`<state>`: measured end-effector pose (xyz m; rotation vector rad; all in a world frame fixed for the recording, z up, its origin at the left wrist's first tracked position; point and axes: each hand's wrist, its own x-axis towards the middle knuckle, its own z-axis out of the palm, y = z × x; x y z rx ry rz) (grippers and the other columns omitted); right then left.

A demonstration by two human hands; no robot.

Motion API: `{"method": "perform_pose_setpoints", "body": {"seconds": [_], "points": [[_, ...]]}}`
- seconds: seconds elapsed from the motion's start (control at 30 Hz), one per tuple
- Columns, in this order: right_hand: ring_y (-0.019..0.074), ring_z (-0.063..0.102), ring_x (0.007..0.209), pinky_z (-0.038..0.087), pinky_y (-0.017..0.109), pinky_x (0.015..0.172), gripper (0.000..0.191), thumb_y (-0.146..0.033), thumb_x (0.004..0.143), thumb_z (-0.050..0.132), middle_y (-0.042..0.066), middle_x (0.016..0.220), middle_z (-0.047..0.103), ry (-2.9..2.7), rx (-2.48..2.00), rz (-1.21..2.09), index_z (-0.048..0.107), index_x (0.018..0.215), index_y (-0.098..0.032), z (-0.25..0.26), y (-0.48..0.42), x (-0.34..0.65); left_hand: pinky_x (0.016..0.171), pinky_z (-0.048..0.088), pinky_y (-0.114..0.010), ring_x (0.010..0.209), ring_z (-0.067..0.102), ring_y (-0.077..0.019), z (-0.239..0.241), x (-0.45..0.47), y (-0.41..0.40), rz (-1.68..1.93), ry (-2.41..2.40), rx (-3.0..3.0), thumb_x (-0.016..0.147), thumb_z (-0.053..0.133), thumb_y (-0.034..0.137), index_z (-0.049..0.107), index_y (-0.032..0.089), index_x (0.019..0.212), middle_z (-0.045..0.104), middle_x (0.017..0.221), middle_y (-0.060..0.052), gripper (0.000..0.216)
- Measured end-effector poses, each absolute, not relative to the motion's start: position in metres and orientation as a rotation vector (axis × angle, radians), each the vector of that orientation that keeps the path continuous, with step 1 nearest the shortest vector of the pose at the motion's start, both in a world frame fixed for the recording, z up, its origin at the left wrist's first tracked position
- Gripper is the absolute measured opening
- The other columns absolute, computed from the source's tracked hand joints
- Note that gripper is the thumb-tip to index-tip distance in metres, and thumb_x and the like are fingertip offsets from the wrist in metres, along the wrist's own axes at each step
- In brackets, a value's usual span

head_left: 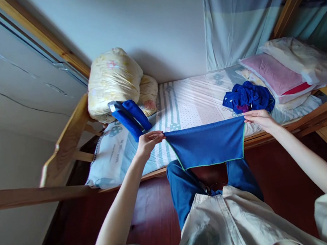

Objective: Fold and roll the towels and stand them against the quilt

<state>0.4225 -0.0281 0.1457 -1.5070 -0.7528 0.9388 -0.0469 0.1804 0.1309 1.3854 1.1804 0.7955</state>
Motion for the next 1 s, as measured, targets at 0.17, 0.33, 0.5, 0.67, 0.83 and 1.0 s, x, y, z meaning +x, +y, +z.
{"method": "perform_pose_setpoints", "body": {"seconds": [0.17,0.33,0.5,0.67,0.83,1.0], "points": [[0.0139,0.071,0.06,0.054,0.022,0.055,0.038,-0.031,0.053,0.101,0.006,0.071,0.077,-0.681,-1.534,0.95,0.079,0.079,-0.015,0.119,0.053,0.418,0.076,0.059,-0.035,0.069,0.073,-0.0202,0.101,-0.017,0.241,0.845,1.258,1.323,0.047,0.092,0.048,0.071,0.015,0.081,0.073,0.066,-0.003,0.051],[0.0122,0.07,0.069,0.054,0.022,0.067,0.035,-0.038,0.067,0.093,0.006,0.08,0.078,-0.75,-1.506,0.751,0.076,0.087,-0.015,0.102,0.113,0.419,0.077,0.056,-0.031,0.071,0.071,-0.0157,0.093,0.003,0.292,1.031,1.369,1.409,0.072,0.079,0.026,0.072,0.015,0.09,0.071,0.066,0.001,0.022],[0.0167,0.07,0.076,0.055,0.028,0.072,0.035,-0.044,0.069,0.085,0.007,0.084,0.078,-0.969,-1.541,0.605,0.074,0.087,-0.016,0.051,0.121,0.427,0.086,0.057,-0.03,0.088,0.074,-0.0181,0.063,-0.008,0.297,1.069,1.363,1.465,0.072,0.079,0.023,0.073,0.017,0.097,0.078,0.084,-0.001,0.026],[0.0209,0.07,0.076,0.056,0.033,0.073,0.014,-0.033,0.07,0.072,0.007,0.083,0.077,-1.081,-1.703,0.572,0.071,0.076,-0.019,-0.032,0.102,0.416,0.081,0.059,-0.033,0.085,0.076,-0.0233,-0.012,-0.024,0.269,0.957,1.413,1.471,0.067,0.08,0.024,0.072,0.018,0.092,0.079,0.081,-0.005,0.026],[0.0206,0.07,0.069,0.058,0.032,0.073,0.006,-0.019,0.062,0.069,0.001,0.063,0.071,-0.982,-1.956,0.8,0.065,0.059,-0.023,-0.105,0.075,0.395,0.087,0.058,-0.036,0.091,0.077,-0.0261,-0.102,-0.03,0.229,0.591,1.577,1.4,0.069,0.077,0.021,0.072,0.02,0.092,0.078,0.078,-0.004,0.024],[0.0218,0.072,0.064,0.06,0.032,0.067,0.012,-0.018,0.054,0.076,0.0,0.058,0.07,-0.852,-2.016,0.9,0.065,0.057,-0.023,-0.146,0.056,0.386,0.073,0.058,-0.034,0.078,0.076,-0.0258,-0.155,-0.032,0.207,0.457,1.63,1.286,0.063,0.083,0.02,0.068,0.018,0.09,0.077,0.075,-0.007,0.031]]}}
